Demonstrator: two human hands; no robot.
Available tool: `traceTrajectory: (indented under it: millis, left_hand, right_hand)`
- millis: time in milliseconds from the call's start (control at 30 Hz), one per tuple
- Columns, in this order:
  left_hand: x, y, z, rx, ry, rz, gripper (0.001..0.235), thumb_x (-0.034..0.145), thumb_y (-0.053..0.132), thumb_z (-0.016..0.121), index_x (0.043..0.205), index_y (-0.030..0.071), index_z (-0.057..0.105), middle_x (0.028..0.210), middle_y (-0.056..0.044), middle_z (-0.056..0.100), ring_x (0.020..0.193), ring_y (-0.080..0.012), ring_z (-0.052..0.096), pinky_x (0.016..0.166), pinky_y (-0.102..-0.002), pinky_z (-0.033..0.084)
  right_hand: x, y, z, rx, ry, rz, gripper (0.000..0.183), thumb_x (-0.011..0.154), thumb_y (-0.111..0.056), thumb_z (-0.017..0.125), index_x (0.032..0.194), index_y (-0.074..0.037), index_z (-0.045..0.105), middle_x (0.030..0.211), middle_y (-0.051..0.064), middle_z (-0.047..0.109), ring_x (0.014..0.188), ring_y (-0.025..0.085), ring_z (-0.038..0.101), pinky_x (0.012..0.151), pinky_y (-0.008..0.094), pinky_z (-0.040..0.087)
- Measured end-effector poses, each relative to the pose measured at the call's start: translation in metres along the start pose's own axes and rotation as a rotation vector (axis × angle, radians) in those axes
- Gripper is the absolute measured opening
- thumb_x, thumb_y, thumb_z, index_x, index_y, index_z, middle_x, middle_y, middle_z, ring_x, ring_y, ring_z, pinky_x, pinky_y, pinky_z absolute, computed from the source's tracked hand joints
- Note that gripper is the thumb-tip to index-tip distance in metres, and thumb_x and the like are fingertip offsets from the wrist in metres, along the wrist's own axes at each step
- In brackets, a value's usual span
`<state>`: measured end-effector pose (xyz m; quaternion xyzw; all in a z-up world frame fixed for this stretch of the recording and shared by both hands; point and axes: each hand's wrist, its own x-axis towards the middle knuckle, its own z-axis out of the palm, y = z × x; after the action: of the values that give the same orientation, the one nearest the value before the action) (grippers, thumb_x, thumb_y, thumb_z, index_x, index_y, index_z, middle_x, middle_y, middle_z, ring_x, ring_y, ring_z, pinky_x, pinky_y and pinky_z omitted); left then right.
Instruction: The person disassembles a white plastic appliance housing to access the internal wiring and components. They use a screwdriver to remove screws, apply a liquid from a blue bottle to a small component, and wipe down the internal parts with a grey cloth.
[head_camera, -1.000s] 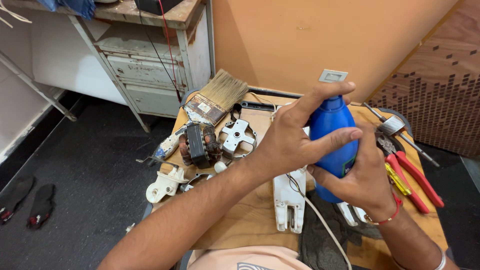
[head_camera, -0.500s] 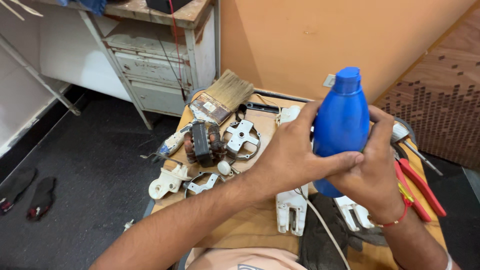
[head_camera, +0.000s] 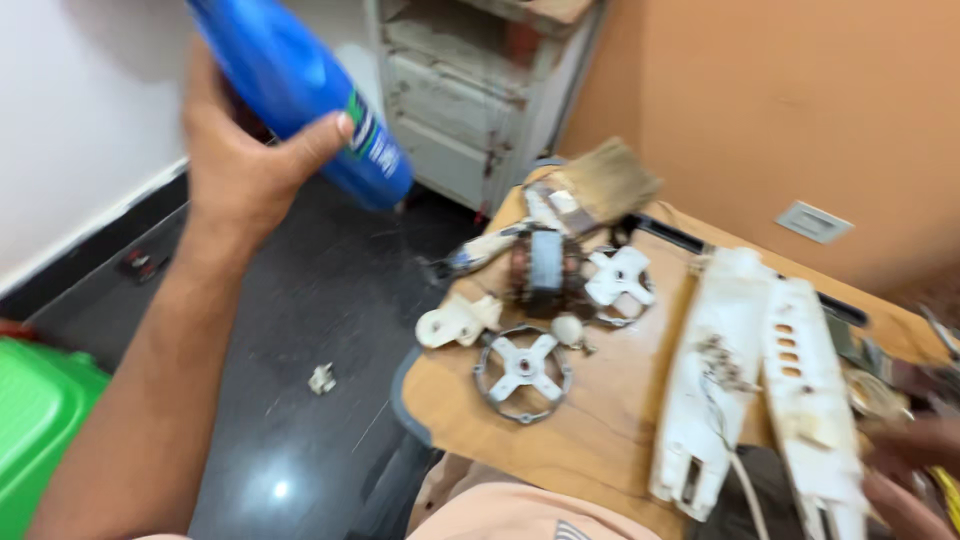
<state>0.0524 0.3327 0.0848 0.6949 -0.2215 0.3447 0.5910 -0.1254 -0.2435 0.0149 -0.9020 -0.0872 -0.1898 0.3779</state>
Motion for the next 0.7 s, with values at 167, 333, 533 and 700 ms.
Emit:
traceTrajectory:
  millis: [167,333,533,700]
  left_hand:
    - [-0.117,-0.17,-0.07,0.588,0.133,-0.48,0.072,0.067,0.03,0.096,0.123,0.007,0.057,0.109,-0.015,0.073,0.099,-0.0283,0.074,0.089,-0.043,0.058]
    - [-0.281,-0.276,-0.053,0.768,0.202,-1.004,0.093,0.056,0.029,0.098,0.135,0.008,0.053,0.117,-0.024,0.07,0.109,-0.0437,0.067,0.094,-0.051,0.055]
    - [-0.38,-0.294,-0.017,0.79,0.151,-1.449,0.1,0.056,0.029,0.097,0.143,0.019,0.05,0.124,-0.019,0.068,0.117,-0.0404,0.064,0.101,-0.048,0.051]
    - [-0.406,-0.3,-0.001,0.836,0.313,-1.554,0.081,0.063,0.031,0.093,0.136,0.016,0.061,0.124,-0.017,0.071,0.117,-0.0376,0.068,0.102,-0.045,0.053]
  right_hand:
    - [0.008,0.03,0.026,-0.159,-0.244,0.153,0.052,0.075,-0.015,0.081,0.122,-0.004,0.06,0.11,0.009,0.068,0.102,0.019,0.07,0.094,0.033,0.052]
    - [0.021,0.005,0.057,-0.244,-0.375,0.213,0.049,0.076,-0.017,0.08,0.121,-0.006,0.063,0.109,0.007,0.069,0.1,0.018,0.071,0.091,0.033,0.053]
    - [0.018,0.015,0.069,-0.302,-0.44,0.259,0.045,0.077,-0.019,0.079,0.119,-0.009,0.065,0.107,0.005,0.071,0.097,0.017,0.072,0.086,0.033,0.054]
    - [0.027,0.023,0.067,-0.372,-0.486,0.266,0.042,0.078,-0.02,0.078,0.118,-0.011,0.068,0.105,0.003,0.072,0.094,0.016,0.072,0.082,0.032,0.055]
